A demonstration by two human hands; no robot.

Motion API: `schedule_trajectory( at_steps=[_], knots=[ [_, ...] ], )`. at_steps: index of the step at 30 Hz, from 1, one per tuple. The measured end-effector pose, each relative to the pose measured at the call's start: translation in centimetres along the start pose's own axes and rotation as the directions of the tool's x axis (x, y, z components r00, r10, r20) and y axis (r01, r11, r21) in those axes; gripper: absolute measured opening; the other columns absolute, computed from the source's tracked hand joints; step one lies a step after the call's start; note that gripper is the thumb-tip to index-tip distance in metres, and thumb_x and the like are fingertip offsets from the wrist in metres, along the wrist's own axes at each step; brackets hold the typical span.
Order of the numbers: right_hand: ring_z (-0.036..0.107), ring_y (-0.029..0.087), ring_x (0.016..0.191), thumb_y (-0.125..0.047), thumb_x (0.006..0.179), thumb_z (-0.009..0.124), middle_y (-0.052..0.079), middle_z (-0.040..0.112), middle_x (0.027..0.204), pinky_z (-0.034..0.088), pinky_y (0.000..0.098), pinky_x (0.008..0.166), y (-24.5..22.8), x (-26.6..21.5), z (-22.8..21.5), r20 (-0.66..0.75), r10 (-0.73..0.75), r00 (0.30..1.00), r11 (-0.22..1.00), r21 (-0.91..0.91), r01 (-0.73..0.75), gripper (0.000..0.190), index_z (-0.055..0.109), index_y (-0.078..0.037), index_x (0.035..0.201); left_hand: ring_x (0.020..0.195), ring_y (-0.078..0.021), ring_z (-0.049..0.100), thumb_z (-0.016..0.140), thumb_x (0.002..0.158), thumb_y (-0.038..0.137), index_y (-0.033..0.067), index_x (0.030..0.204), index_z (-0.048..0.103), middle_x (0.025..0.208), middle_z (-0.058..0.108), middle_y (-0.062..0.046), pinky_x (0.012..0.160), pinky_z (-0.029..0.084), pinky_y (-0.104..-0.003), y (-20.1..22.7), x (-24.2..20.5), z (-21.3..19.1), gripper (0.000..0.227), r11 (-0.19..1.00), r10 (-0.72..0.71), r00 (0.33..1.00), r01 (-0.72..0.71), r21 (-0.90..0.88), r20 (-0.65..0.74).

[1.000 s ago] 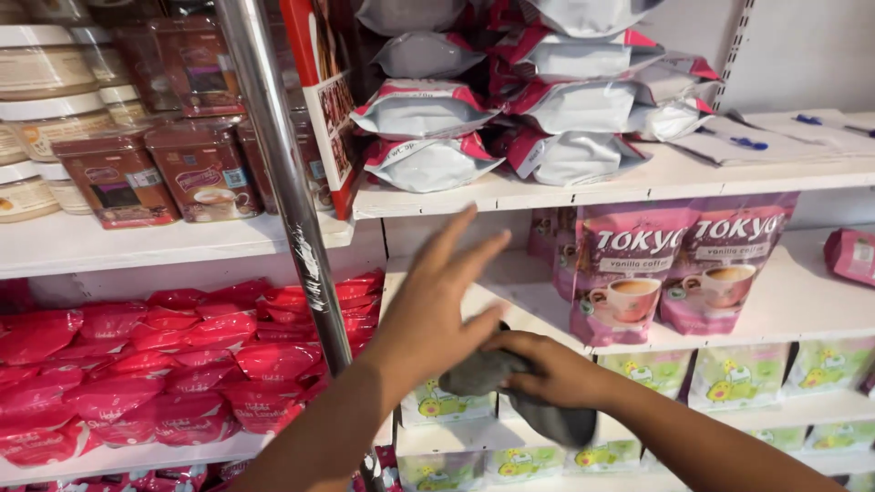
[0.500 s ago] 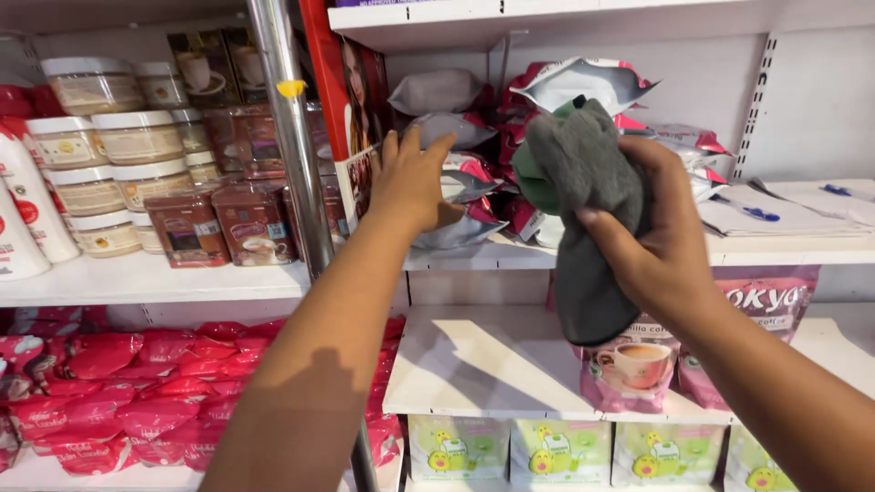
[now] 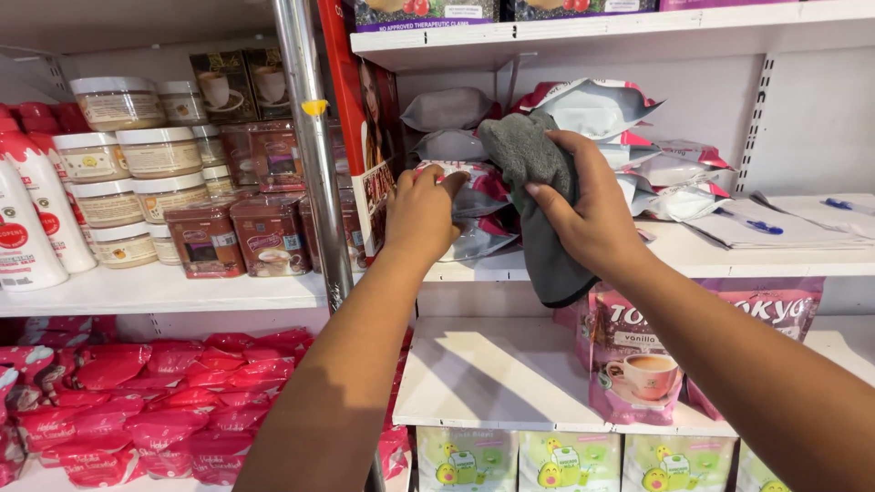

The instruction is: The person wipes the surface of pink and white soap packages with a dark cloth. They pick up each package, wipe it thoroughly, and place it back on the shelf among other similar items.

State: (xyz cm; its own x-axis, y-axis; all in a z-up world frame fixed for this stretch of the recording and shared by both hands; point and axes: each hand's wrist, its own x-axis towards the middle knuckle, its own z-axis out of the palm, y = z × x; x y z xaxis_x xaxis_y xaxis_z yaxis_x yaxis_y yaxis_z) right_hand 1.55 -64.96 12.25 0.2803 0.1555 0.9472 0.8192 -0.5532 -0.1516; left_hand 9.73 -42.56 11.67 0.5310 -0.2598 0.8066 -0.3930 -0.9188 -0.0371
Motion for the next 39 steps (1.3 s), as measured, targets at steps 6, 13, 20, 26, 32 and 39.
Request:
schedule_trajectory(
  at_steps=[6,13,20,26,32,39],
  knots=[
    [0.058,0.034,0.127,-0.012,0.094,0.073,0.02,0.06,0.133,0.044,0.0405,0.108,2.2,-0.2,0.7,0.019,-0.065,0.998,0.997,-0.037,0.066,0.055,0.048,-0.002,0.143,0.134,-0.0366,0.038,0.098,0.056,0.028,0.0148,0.141,0.047,0.15,0.044,-0.014,0.103,0.041,-0.058,-0.8,0.3,0.1,0.1,0.998,0.047,0.999,-0.047,0.05,0.017],
    [0.056,0.035,0.129,-0.012,0.093,0.074,0.02,0.057,0.137,0.043,0.0407,0.11,2.5,0.0,0.4,0.027,-0.086,0.996,0.995,-0.038,0.087,0.058,0.048,-0.002,0.144,0.133,-0.0323,0.043,0.096,0.059,0.018,0.0184,0.142,0.048,0.138,0.05,-0.008,0.103,0.041,-0.062,-0.4,1.0,-1.0,0.096,0.997,-0.055,0.988,0.063,-0.048,0.142],
    [0.056,0.034,0.13,-0.013,0.094,0.073,0.019,0.057,0.137,0.042,0.0402,0.11,3.8,0.2,0.4,0.044,-0.084,0.995,0.996,-0.036,0.086,0.059,0.046,-0.002,0.145,0.128,-0.0329,0.048,0.094,0.064,0.023,0.0141,0.12,0.062,0.126,0.053,-0.01,0.106,0.04,-0.06,-0.5,-0.8,-1.1,0.066,0.986,0.164,0.983,-0.165,-0.005,-0.085],
    [0.055,0.035,0.13,-0.012,0.093,0.074,0.019,0.056,0.137,0.043,0.0407,0.11,3.6,0.1,0.3,0.062,-0.097,0.993,0.994,-0.05,0.1,0.06,0.046,-0.003,0.145,0.131,-0.0378,0.044,0.091,0.064,0.022,0.0146,0.115,0.064,0.138,0.046,-0.018,0.101,0.041,-0.059,-0.3,-1.1,-2.4,0.058,0.978,0.181,0.972,-0.194,-0.08,-0.151],
    [0.055,0.041,0.12,-0.012,0.075,0.083,0.02,0.056,0.135,0.044,0.0471,0.102,0.4,0.2,1.4,0.074,-0.126,0.989,0.938,-0.316,0.143,0.074,0.051,-0.01,0.141,0.134,-0.0366,0.048,0.078,0.083,0.017,0.0157,0.112,0.067,0.14,0.061,-0.005,0.106,0.041,-0.06,-1.6,-0.9,1.4,0.031,0.971,0.202,0.928,-0.231,-0.058,-0.314],
    [0.054,0.043,0.113,-0.01,0.071,0.084,0.02,0.054,0.133,0.044,0.0512,0.097,1.0,0.2,2.8,0.031,-0.113,0.993,0.905,-0.409,0.116,0.081,0.049,-0.011,0.144,0.115,-0.0334,0.066,0.065,0.092,0.014,0.0142,0.104,0.07,0.116,0.074,0.001,0.104,0.046,-0.06,-2.5,0.5,2.4,0.013,0.953,0.264,0.778,-0.303,0.028,-0.57]
  ],
)
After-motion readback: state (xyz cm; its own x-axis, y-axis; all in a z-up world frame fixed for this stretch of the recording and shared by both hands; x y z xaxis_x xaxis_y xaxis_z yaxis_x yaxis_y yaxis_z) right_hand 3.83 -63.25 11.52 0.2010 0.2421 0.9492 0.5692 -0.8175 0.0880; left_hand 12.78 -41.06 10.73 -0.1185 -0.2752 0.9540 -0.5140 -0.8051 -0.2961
